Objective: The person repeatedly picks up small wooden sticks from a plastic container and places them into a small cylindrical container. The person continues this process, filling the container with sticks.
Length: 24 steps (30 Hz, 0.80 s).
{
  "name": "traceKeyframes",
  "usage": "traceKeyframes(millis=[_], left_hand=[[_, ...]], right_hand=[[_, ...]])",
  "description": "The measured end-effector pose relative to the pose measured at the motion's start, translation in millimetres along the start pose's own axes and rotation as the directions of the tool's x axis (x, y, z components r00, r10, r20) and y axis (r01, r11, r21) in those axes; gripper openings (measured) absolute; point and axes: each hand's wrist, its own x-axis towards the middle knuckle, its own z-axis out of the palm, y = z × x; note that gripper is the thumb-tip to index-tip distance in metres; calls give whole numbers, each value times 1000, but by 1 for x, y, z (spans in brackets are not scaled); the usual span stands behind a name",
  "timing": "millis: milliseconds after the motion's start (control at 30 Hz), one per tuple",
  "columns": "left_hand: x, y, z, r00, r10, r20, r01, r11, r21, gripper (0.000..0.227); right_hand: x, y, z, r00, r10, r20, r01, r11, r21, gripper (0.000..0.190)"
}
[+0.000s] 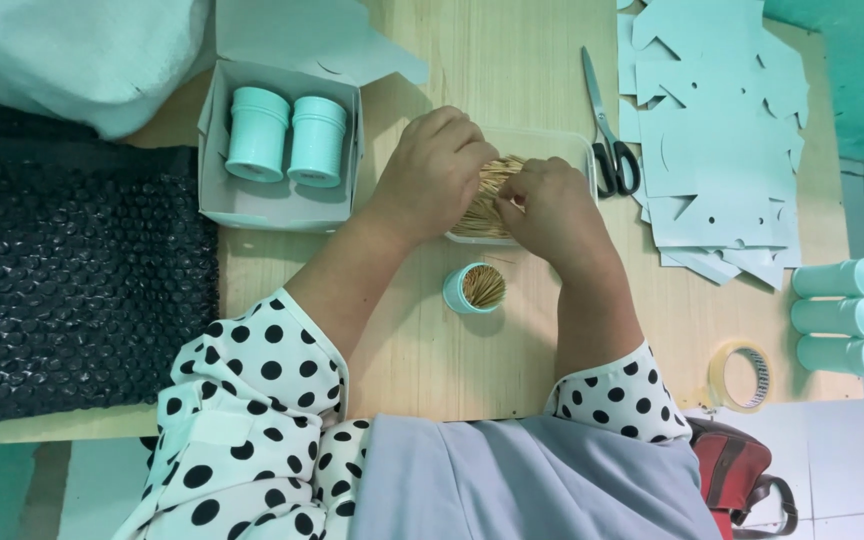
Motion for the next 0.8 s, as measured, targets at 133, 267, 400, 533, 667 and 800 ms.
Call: traceKeyframes(millis=[133, 267, 400, 533, 667, 800], left_hand=[[10, 11, -20, 998, -17, -64, 15, 999, -34, 19], [6, 19, -9, 981, -154, -120, 125, 967, -222, 13], [1, 30, -6, 935, -352, -31, 327, 895, -302, 16], [-1, 30, 4, 946, -324, -2, 314, 918, -241, 13], [4, 42, -3, 958, -276, 72, 285, 929, -238, 21], [7, 56, -14, 909, -378, 175, 416, 808, -417, 20]], right_hand=[[-13, 8, 3, 995, -6, -104, 9, 1000, 22, 17], [-29, 9, 12, 921, -50, -386, 102, 988, 117, 10], [-34, 4, 12, 829, -9, -560, 148, 968, 203, 9], [-33, 1, 11, 777, 44, -628, 172, 945, 279, 9], [-31, -3, 11, 730, 64, -681, 198, 933, 300, 9], [-33, -5, 16, 700, 44, -713, 243, 924, 296, 13]])
